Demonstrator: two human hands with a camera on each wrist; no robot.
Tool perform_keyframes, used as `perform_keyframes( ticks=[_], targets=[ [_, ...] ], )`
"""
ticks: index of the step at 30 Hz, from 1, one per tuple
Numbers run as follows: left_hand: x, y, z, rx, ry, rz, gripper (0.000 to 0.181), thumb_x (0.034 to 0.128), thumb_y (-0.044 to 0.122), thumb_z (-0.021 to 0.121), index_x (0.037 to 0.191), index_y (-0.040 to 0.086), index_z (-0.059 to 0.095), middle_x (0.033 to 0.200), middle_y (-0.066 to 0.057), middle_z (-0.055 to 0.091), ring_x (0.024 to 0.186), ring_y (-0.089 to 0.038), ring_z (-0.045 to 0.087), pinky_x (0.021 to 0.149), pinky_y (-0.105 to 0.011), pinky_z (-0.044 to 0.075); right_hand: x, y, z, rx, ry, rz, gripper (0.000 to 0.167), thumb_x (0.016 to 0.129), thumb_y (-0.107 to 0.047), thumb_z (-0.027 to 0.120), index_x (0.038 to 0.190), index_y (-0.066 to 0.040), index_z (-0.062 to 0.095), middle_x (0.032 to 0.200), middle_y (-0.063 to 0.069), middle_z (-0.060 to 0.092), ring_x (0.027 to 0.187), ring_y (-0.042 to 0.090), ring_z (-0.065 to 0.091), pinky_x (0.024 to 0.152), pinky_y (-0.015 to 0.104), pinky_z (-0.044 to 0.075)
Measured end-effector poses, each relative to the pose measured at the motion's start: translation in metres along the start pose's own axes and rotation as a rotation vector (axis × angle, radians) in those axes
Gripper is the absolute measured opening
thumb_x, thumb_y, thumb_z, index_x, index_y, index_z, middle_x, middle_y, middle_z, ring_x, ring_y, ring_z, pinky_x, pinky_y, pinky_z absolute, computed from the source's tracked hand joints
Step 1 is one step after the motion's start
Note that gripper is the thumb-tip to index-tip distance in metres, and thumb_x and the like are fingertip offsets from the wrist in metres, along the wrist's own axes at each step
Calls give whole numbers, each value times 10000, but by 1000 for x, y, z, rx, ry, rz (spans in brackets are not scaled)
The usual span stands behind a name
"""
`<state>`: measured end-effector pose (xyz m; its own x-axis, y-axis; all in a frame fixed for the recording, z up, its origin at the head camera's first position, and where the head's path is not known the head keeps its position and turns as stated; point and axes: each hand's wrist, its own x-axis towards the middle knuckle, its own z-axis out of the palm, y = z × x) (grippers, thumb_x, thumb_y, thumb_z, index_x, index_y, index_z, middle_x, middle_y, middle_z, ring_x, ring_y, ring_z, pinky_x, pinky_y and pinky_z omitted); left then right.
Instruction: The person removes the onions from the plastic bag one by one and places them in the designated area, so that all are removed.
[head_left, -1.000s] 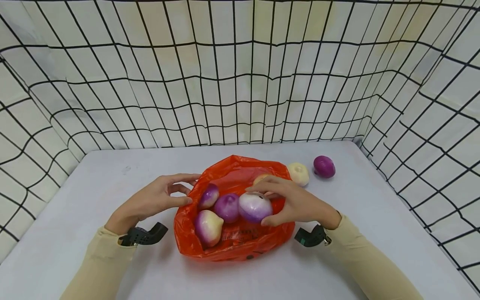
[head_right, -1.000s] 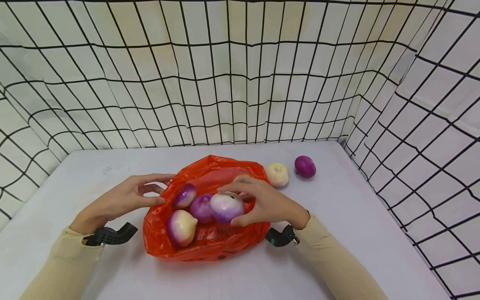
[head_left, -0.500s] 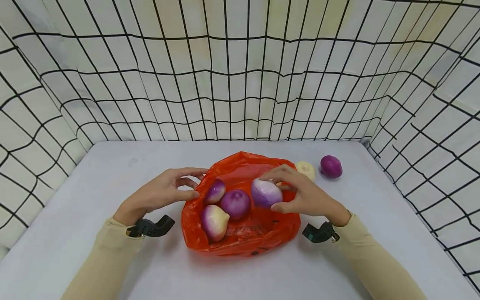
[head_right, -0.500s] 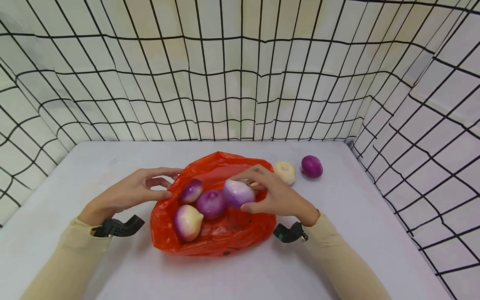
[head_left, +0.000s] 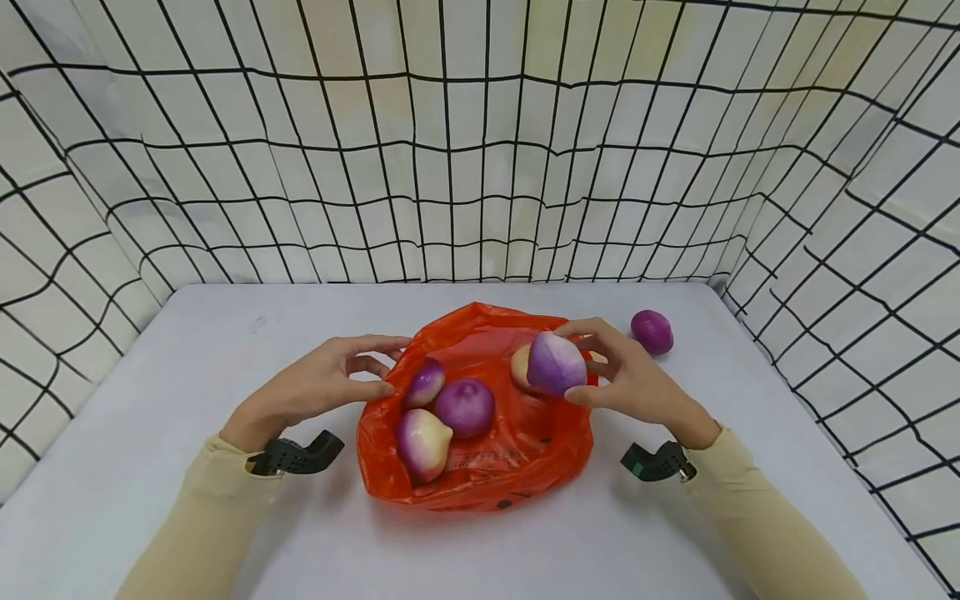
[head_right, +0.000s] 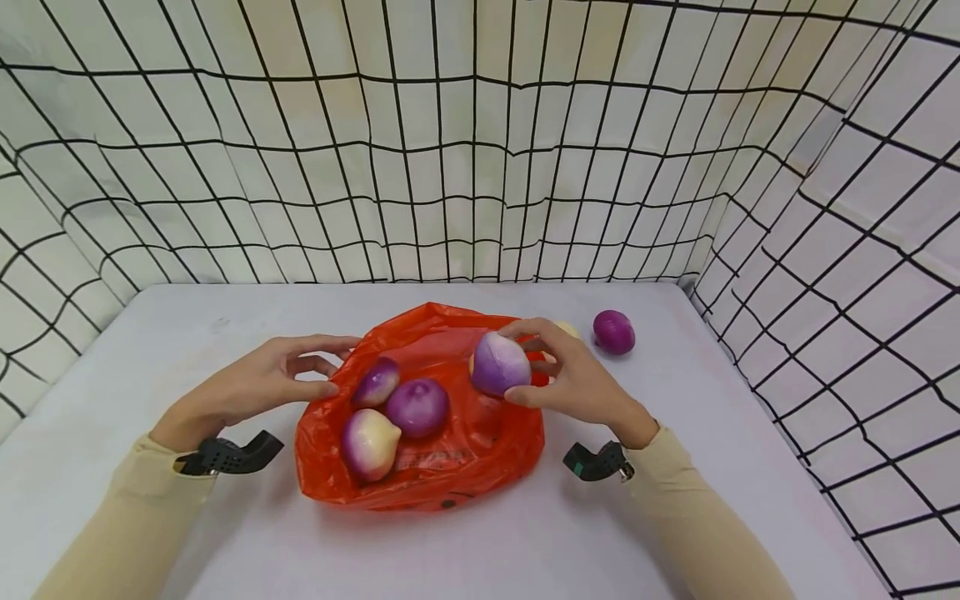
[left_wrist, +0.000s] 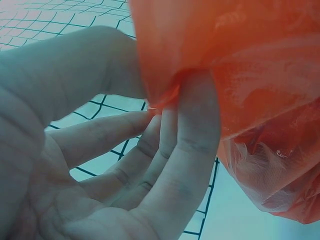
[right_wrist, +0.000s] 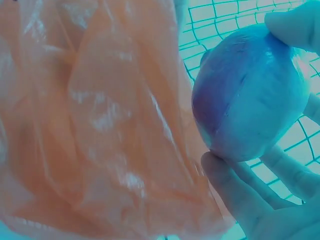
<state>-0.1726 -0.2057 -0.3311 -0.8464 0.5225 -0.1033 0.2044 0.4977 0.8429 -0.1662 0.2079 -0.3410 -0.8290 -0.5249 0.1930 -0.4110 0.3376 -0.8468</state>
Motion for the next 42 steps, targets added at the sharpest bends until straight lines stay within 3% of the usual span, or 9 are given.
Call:
perform_keyframes(
  ticks=[9, 17, 32, 42],
  targets=[
    [-1, 0, 0, 2, 5, -3, 595, 941, 251, 732, 1500, 175, 544, 1425, -138, 597, 1235, -296, 616, 921, -388, 619, -12, 3, -16, 27, 122, 0, 626, 870, -43, 798, 1410, -130, 493, 1411, -17, 520, 1261, 126, 601, 988, 249, 581],
    [-1, -1, -1, -10, 0, 2, 586, 945, 243, 732, 1496, 170, 548, 1454, -146, 578, 1230, -295, 616, 904, -344, 609, -21, 7, -29, -27, 207, 32, 629, 896, -68, 776, 1438, -156, 469, 1387, -25, 562, 1228, 43, 623, 945, 256, 601],
    [-2, 2, -2, 35, 7, 9, 594, 946, 271, 731, 1502, 179, 543, 1451, -128, 597, 1212, -272, 638, 945, -430, 600, -36, 23, -50, -65, 314, 102, 610, 947, -129, 740, 1481, -191, 453, 1411, -78, 560, 1231, 10, 590, 946, 144, 549],
    [-2, 1, 0, 41, 25, -1, 571, 941, 263, 741, 1483, 212, 566, 1444, -96, 610, 1202, -271, 645, 926, -375, 578, -44, 37, -64, -60, 330, 185, 604, 963, -185, 735, 1490, -241, 445, 1422, -46, 527, 1275, 169, 598, 888, 186, 588]
  ],
)
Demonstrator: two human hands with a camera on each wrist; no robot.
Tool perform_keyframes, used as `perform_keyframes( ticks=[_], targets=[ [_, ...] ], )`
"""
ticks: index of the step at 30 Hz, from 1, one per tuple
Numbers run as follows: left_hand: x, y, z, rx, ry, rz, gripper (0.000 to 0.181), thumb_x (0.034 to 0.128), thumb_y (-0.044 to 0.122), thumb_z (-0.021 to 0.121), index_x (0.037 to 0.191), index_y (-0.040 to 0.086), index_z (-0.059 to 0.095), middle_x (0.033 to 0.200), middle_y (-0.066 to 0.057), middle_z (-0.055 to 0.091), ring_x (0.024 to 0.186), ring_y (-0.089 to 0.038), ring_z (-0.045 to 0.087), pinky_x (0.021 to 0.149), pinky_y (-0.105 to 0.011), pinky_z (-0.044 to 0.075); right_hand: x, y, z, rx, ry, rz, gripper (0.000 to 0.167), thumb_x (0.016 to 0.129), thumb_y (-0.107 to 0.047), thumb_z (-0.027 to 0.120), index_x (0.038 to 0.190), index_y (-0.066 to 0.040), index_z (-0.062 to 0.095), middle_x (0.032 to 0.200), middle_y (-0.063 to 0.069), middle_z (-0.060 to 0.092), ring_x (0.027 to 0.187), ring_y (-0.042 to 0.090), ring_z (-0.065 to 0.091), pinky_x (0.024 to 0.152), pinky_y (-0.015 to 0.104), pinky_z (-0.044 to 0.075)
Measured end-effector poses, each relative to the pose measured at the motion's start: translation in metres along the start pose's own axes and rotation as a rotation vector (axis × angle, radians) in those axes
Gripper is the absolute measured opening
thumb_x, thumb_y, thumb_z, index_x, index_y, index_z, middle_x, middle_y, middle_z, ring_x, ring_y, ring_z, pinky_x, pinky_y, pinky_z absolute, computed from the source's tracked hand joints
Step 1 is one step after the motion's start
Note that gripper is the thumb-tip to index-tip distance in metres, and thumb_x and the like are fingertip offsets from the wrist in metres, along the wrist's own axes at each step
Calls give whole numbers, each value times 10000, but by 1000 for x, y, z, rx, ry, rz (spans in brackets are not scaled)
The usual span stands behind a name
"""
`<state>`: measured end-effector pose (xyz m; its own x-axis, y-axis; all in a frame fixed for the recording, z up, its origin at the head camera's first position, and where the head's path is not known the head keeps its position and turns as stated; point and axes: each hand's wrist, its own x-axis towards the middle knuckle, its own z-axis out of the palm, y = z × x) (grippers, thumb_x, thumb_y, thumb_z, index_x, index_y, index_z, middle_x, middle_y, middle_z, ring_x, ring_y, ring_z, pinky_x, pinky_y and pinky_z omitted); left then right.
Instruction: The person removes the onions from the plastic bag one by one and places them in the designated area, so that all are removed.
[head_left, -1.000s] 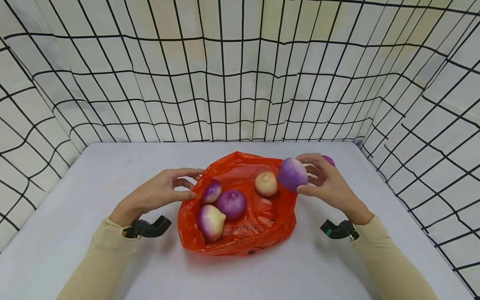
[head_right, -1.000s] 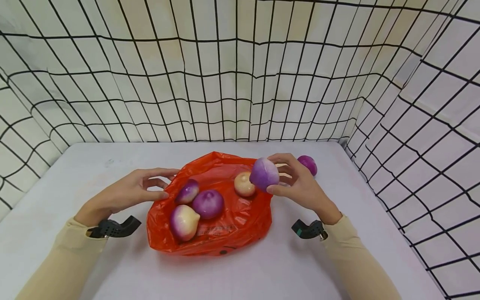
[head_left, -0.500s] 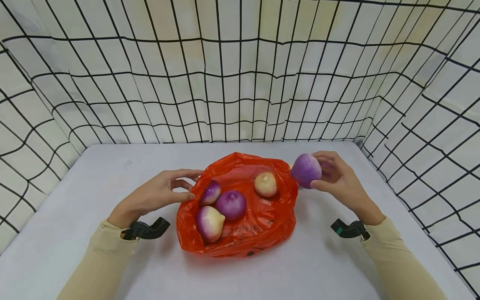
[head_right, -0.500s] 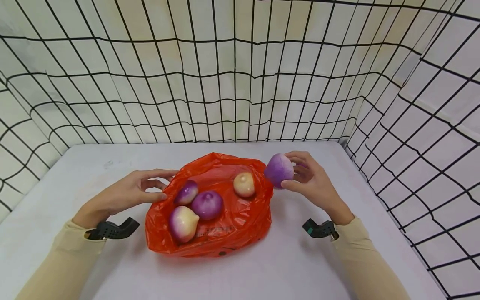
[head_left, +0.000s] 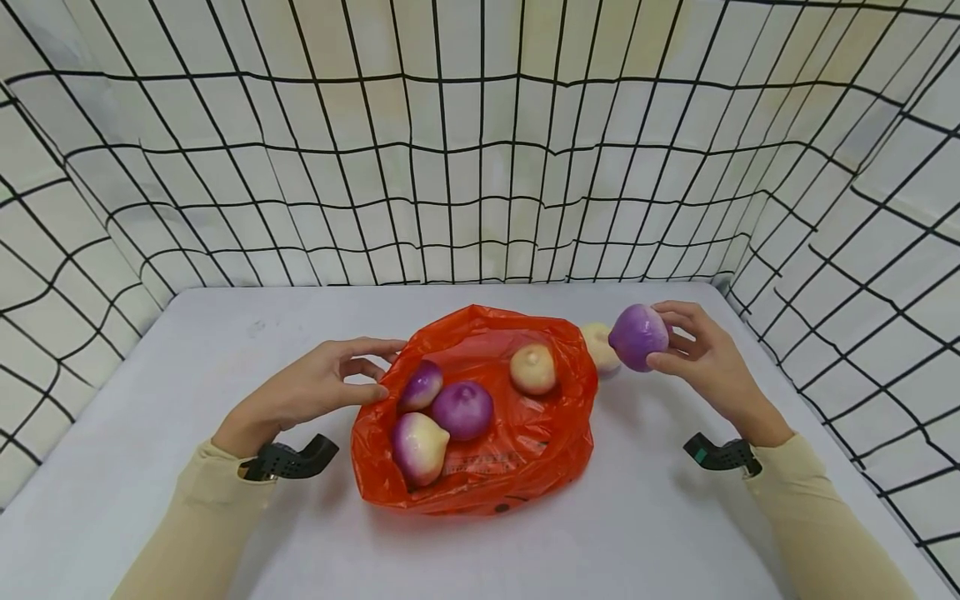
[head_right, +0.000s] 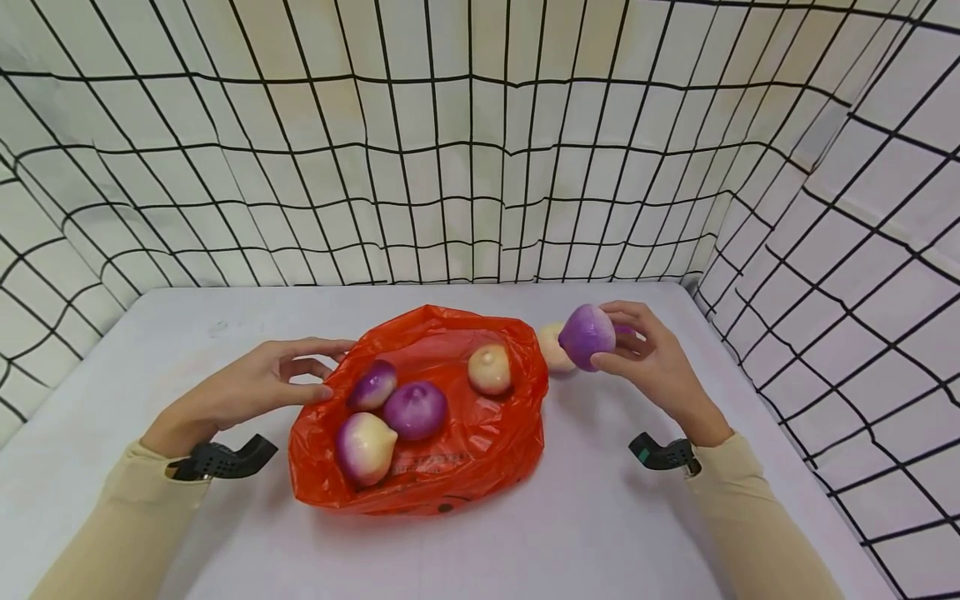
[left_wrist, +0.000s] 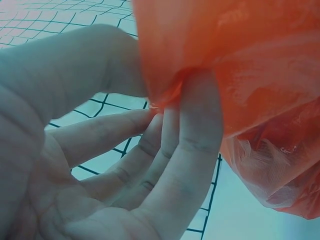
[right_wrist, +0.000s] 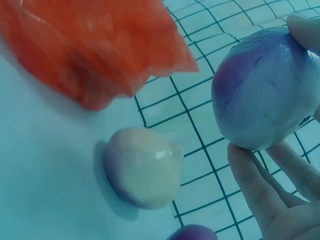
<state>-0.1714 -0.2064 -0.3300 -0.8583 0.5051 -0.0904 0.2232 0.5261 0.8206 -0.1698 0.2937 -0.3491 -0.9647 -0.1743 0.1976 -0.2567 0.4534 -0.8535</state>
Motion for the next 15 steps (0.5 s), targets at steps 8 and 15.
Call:
perform_keyframes(
  ticks=[8, 15],
  targets=[
    [-1, 2, 0, -11, -12, -4, 579, 945, 262, 735, 1491, 191, 556, 1469, -123, 588, 1221, -289, 625, 918, -390, 606, -1, 13, -10, -10, 18, 31, 599, 963, -199, 738, 1483, -255, 446, 1377, -85, 546, 1150, 6, 631, 869, 177, 588],
    [-2, 1, -1, -26, -16, -13, 587, 947, 252, 732, 1498, 168, 547, 1482, -149, 566, 1238, -302, 612, 915, -393, 618, -2, 25, -16, -4, 27, 91, 605, 965, -224, 739, 1485, -267, 433, 1385, -89, 534, 1126, -33, 636, 882, 161, 574]
  ],
)
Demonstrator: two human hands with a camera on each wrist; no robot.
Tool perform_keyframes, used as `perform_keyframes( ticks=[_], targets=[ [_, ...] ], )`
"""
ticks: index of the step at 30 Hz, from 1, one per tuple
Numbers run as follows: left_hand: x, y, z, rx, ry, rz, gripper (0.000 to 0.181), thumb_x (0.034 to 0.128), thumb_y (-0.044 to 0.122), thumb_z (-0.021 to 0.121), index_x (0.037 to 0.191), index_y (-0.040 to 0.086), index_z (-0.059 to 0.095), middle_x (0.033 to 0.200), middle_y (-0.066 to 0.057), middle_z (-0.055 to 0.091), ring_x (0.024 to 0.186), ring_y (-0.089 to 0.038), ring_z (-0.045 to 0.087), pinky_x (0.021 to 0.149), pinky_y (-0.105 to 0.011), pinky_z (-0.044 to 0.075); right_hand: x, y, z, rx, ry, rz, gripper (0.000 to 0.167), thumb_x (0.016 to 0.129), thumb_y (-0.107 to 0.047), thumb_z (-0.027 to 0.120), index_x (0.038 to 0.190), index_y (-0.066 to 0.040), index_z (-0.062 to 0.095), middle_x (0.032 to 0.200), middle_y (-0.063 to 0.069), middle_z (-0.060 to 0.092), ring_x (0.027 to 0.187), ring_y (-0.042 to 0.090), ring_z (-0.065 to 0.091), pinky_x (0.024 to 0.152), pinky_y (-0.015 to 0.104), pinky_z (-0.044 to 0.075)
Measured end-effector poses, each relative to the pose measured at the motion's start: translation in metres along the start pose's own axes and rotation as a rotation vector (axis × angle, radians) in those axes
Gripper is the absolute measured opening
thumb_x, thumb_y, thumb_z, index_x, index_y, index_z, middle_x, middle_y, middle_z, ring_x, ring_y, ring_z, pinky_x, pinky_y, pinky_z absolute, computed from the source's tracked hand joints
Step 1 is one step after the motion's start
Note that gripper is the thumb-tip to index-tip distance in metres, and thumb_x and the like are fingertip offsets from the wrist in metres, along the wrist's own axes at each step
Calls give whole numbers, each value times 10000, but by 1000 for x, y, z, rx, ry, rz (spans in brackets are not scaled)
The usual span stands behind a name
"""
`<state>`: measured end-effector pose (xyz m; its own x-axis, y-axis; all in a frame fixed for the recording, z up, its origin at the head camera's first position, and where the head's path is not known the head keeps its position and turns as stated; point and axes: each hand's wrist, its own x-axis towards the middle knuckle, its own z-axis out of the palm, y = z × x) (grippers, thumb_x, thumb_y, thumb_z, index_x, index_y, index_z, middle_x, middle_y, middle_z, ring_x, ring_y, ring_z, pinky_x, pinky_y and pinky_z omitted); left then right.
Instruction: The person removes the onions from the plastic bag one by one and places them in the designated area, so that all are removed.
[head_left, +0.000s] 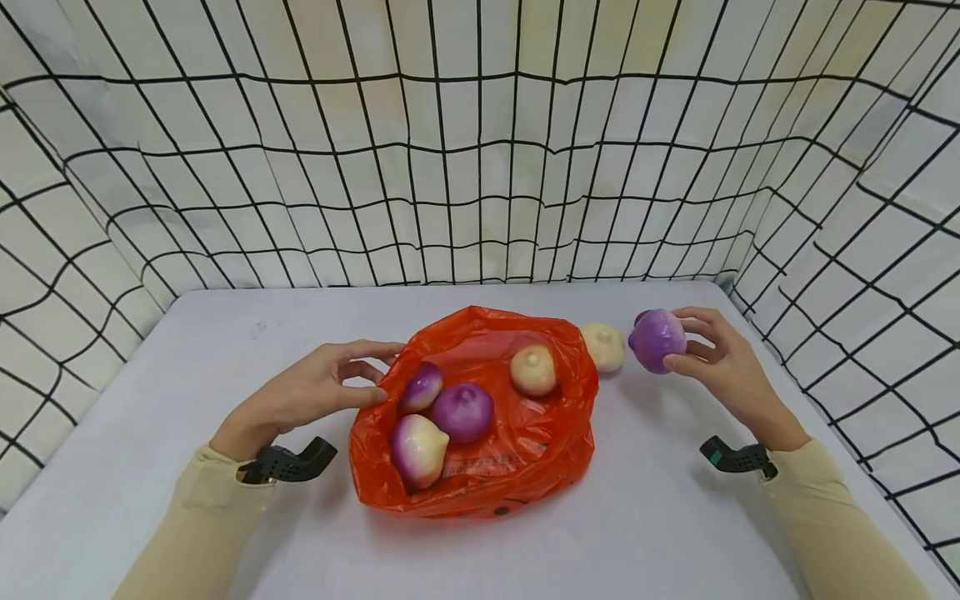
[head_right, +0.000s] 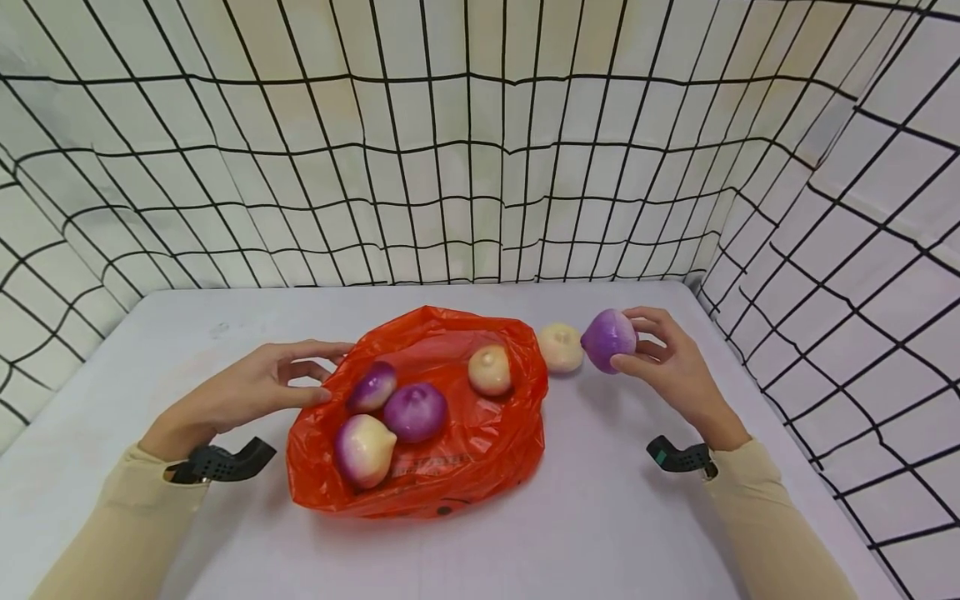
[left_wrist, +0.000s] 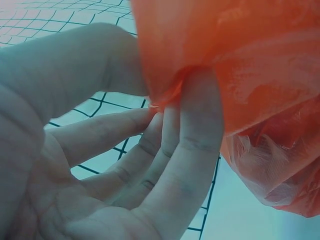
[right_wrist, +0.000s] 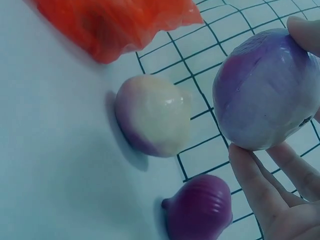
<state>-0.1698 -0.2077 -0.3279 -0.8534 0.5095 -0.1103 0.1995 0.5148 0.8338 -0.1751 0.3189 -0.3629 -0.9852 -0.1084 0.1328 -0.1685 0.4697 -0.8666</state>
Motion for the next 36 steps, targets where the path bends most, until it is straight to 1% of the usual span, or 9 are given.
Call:
perform_keyframes(
  ticks=[5, 9, 14, 18, 20, 23, 27, 33, 36],
  targets=[
    [0, -1, 0, -16, -6, -10, 599, 948, 243, 734, 1506, 155, 536, 1472, -166, 557, 1237, -307, 608, 892, -370, 633, 2, 7, -4, 24, 6, 6, 609, 962, -202, 743, 1486, -268, 441, 1377, -103, 536, 1101, -26, 662, 880, 158, 573],
    [0, -1, 0, -30, -10, -15, 605, 947, 236, 736, 1510, 152, 532, 1461, -167, 556, 1233, -304, 606, 878, -352, 638, 3, 12, -6, 21, 3, 10, 610, 965, -204, 739, 1491, -271, 439, 1399, -63, 525, 1096, -32, 664, 881, 149, 569],
    [0, 0, 0, -23, -10, -3, 589, 952, 240, 731, 1503, 161, 541, 1448, -156, 568, 1222, -290, 616, 887, -347, 622, 4, 17, -9, -27, 4, 37, 607, 974, -267, 729, 1499, -296, 427, 1483, 76, 491, 1108, -60, 634, 881, 125, 547],
    [1, -1, 1, -12, -7, -10, 587, 951, 244, 730, 1502, 172, 542, 1444, -147, 570, 1229, -298, 613, 899, -368, 622, 4, 21, -12, -69, -5, 36, 607, 982, -306, 716, 1511, -295, 418, 1521, 158, 472, 1129, -40, 615, 881, 124, 538],
    [2, -2, 1, -7, -5, -22, 587, 948, 249, 733, 1501, 188, 543, 1443, -135, 572, 1238, -309, 606, 902, -372, 623, 5, 23, -13, -76, -3, 49, 601, 977, -323, 720, 1501, -312, 426, 1521, 146, 477, 1133, -32, 617, 879, 126, 539],
    [2, -3, 2, -5, -4, -30, 588, 947, 249, 735, 1500, 197, 544, 1442, -124, 574, 1245, -321, 598, 899, -365, 624, 5, 26, -14, -79, -8, 60, 600, 977, -320, 720, 1500, -302, 428, 1528, 139, 476, 1158, 8, 621, 886, 138, 540],
    [2, -3, 1, -13, -11, -18, 597, 948, 240, 733, 1507, 167, 535, 1445, -144, 571, 1244, -325, 595, 882, -351, 631, 6, 29, -16, -87, -26, 68, 598, 978, -326, 718, 1501, -299, 429, 1551, 144, 463, 1190, 58, 617, 898, 157, 535],
    [1, 0, 1, -16, -20, -9, 624, 946, 232, 729, 1523, 134, 512, 1476, -171, 555, 1251, -316, 599, 861, -347, 643, 5, 34, -16, -96, -47, 93, 601, 971, -357, 722, 1494, -314, 429, 1565, 133, 452, 1176, 32, 614, 915, 196, 529],
    [1, 0, 2, -12, -21, -13, 630, 944, 231, 731, 1526, 137, 508, 1483, -171, 550, 1253, -317, 598, 856, -348, 645, 5, 37, -14, -100, -50, 99, 604, 968, -366, 724, 1492, -308, 427, 1560, 133, 459, 1180, 49, 616, 930, 232, 539]
  ],
)
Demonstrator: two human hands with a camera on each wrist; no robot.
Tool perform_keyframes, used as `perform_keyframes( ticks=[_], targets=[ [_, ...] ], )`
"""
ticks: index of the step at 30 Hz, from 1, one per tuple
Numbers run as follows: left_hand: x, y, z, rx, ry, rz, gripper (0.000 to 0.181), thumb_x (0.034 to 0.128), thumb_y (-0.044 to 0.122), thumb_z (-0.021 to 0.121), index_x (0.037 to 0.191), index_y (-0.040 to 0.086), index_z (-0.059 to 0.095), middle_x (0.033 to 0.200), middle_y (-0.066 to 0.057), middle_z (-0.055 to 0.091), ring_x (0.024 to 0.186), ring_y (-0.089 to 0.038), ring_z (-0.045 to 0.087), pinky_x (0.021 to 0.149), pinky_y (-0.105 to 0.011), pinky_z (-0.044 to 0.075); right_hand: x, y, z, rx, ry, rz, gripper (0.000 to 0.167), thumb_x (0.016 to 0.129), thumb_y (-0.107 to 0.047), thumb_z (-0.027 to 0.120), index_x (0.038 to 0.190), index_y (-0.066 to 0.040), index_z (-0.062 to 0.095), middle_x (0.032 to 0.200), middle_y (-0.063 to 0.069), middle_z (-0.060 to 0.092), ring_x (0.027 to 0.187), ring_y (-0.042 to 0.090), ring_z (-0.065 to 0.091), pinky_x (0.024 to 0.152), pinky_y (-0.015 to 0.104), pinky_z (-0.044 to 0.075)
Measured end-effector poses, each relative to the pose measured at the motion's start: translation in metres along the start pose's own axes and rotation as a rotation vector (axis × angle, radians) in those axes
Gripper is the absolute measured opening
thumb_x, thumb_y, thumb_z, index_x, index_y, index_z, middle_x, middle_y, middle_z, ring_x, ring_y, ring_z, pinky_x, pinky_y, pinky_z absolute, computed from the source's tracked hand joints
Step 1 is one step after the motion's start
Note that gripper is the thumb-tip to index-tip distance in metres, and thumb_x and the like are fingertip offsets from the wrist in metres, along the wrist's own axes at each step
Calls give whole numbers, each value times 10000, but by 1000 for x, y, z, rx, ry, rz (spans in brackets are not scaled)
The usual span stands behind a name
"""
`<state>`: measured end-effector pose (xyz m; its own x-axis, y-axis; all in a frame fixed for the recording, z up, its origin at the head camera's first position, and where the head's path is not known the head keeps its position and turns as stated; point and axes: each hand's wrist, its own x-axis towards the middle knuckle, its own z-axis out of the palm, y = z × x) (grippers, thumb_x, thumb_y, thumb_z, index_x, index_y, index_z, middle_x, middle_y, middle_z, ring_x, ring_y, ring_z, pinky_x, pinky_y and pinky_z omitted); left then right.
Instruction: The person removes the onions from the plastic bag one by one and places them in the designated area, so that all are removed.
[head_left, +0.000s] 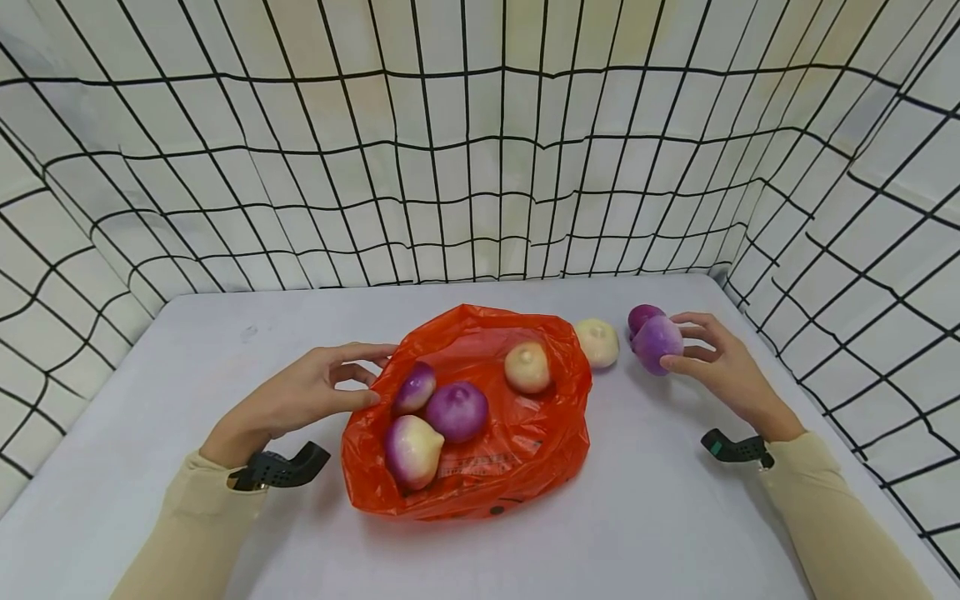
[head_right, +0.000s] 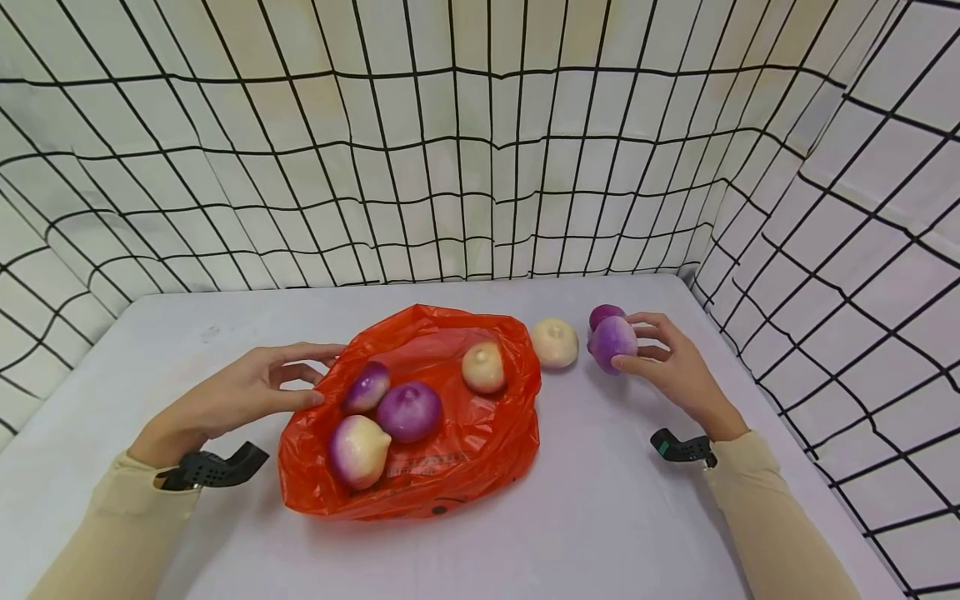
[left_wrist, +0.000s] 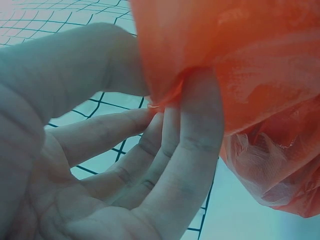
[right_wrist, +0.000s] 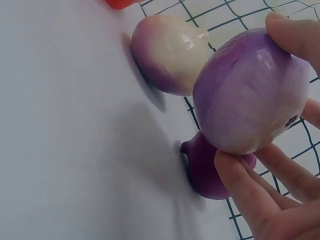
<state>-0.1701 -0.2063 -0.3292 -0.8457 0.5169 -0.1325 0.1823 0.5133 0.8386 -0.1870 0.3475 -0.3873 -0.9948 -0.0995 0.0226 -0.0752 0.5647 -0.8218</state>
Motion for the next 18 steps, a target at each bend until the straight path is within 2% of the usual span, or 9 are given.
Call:
perform_keyframes(
  ticks=[2, 6, 8, 13, 18],
  targets=[
    [0, 0, 0, -4, -1, 0, 628, 945, 227, 729, 1527, 137, 508, 1481, -171, 549, 1254, -320, 595, 855, -348, 644, 1, 1, 2, -4, -4, 4, 606, 968, -376, 723, 1491, -306, 426, 1557, 133, 462, 1190, 70, 617, 966, 304, 551],
    [1, -1, 0, -9, 1, -8, 623, 941, 226, 734, 1520, 148, 515, 1473, -161, 552, 1251, -329, 592, 856, -339, 642, 1, 0, 4, -11, -12, 9, 616, 967, -389, 722, 1492, -289, 413, 1561, 152, 458, 1258, 214, 621, 1039, 505, 545],
    [2, -2, 0, -10, 1, -3, 621, 943, 224, 733, 1519, 144, 515, 1472, -163, 553, 1246, -331, 594, 854, -334, 641, 2, 1, 5, -15, -17, 9, 621, 970, -382, 720, 1495, -278, 405, 1565, 170, 453, 1284, 283, 615, 1048, 559, 534],
    [1, -1, -1, -19, -4, 12, 621, 951, 215, 723, 1525, 127, 506, 1478, -173, 548, 1237, -312, 600, 847, -324, 640, 2, 1, 6, -35, -18, 13, 629, 965, -381, 726, 1491, -263, 402, 1546, 177, 472, 1290, 353, 615, 1018, 508, 550],
    [1, -2, 0, -24, -4, 14, 616, 952, 212, 724, 1524, 133, 509, 1474, -165, 550, 1233, -309, 603, 852, -315, 636, 1, -2, 10, -76, -14, 30, 662, 937, -449, 745, 1476, -260, 412, 1530, 171, 482, 1290, 382, 622, 1030, 568, 539]
  ],
)
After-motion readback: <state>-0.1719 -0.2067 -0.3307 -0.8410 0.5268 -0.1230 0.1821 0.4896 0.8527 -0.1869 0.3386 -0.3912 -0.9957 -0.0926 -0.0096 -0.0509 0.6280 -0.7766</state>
